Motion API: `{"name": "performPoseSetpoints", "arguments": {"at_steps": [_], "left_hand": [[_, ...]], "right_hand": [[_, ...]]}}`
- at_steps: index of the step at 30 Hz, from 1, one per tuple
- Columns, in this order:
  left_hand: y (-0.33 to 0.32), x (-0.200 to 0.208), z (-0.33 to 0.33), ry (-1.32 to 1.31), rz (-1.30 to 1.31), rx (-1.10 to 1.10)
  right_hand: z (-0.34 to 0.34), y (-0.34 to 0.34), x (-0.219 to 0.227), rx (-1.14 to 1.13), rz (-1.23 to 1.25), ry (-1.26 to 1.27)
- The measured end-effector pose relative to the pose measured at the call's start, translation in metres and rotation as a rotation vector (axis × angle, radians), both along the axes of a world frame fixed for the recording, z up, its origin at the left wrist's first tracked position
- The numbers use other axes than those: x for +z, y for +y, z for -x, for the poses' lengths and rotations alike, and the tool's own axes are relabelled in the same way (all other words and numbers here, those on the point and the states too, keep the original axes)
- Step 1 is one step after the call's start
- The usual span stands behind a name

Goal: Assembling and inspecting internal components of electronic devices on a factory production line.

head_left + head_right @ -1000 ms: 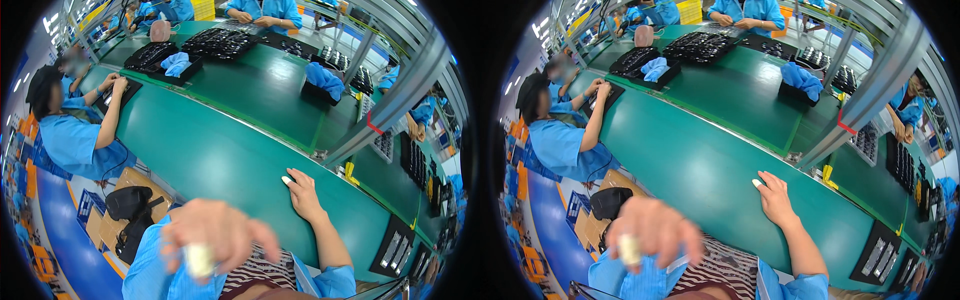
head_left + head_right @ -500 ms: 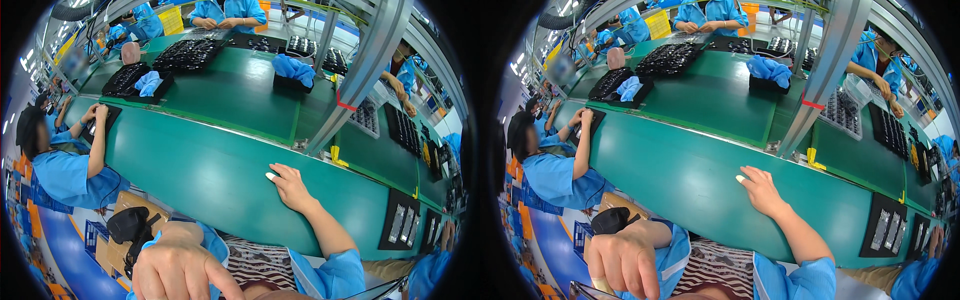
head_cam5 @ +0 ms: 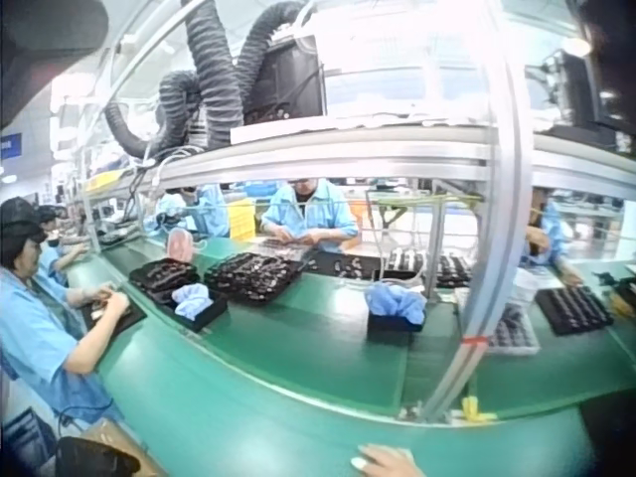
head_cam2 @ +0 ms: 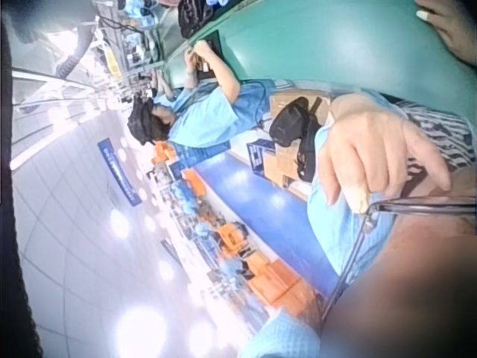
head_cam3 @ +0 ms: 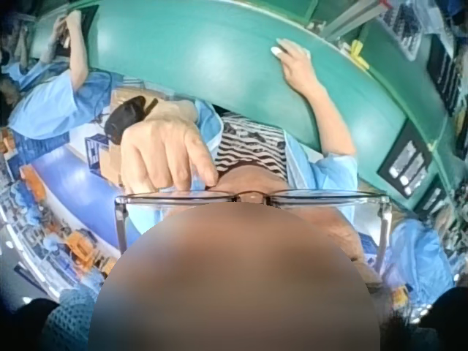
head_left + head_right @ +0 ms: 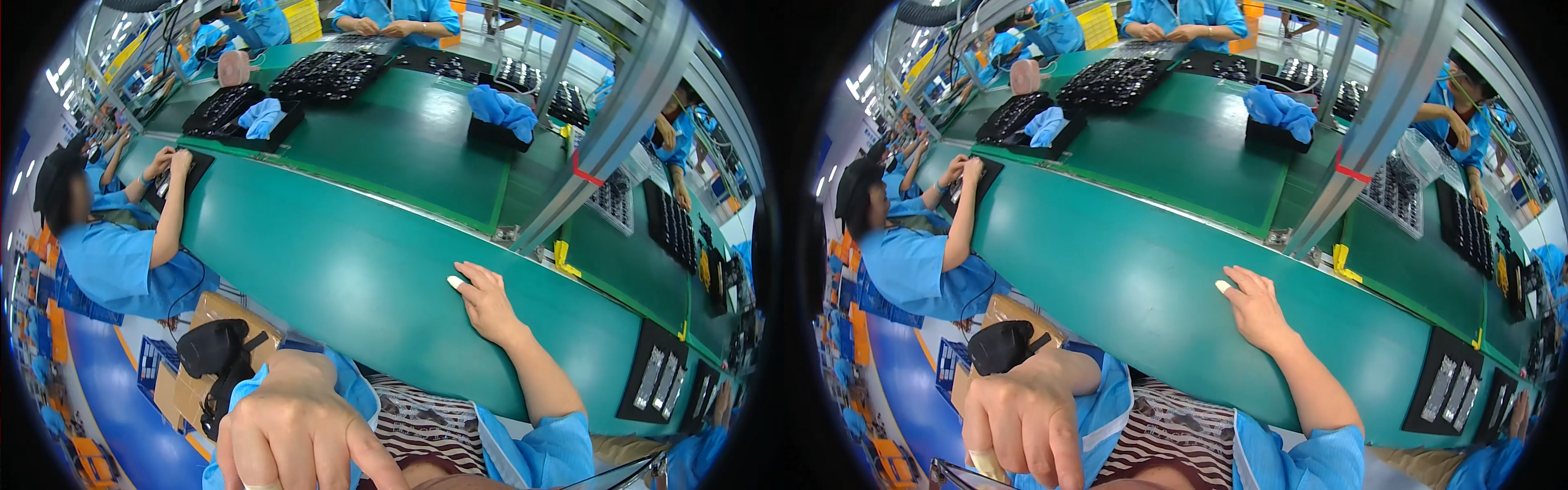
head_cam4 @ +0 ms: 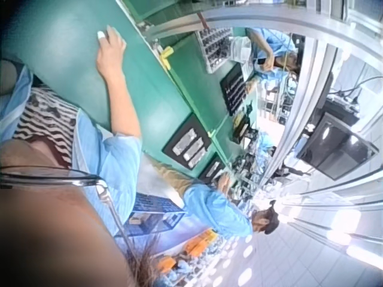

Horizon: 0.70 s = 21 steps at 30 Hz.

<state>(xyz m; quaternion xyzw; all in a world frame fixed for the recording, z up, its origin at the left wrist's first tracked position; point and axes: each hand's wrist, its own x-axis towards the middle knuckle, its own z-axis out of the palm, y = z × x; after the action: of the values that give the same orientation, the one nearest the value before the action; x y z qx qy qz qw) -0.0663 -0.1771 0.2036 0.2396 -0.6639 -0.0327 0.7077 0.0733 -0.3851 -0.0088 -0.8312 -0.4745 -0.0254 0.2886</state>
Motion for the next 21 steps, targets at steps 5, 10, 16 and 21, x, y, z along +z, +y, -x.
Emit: {"name": "performPoseSetpoints", "arguments": {"at_steps": [5, 10, 16, 21], "left_hand": [[0.002, -0.011, 0.012, 0.032, 0.045, 0.013], [0.008, -0.012, 0.009, 0.124, 0.07, 0.168], [0.008, -0.002, 0.017, 0.13, 0.113, 0.219], [0.009, 0.003, 0.018, 0.14, 0.135, 0.202]], "right_hand": [[0.001, 0.002, 0.001, 0.006, 0.003, -0.003], [-0.001, 0.0, -0.001, -0.004, 0.002, 0.011], [-0.002, 0.003, 0.0, -0.018, -0.024, -0.007], [-0.002, 0.004, 0.0, -0.009, -0.019, -0.005]]}}
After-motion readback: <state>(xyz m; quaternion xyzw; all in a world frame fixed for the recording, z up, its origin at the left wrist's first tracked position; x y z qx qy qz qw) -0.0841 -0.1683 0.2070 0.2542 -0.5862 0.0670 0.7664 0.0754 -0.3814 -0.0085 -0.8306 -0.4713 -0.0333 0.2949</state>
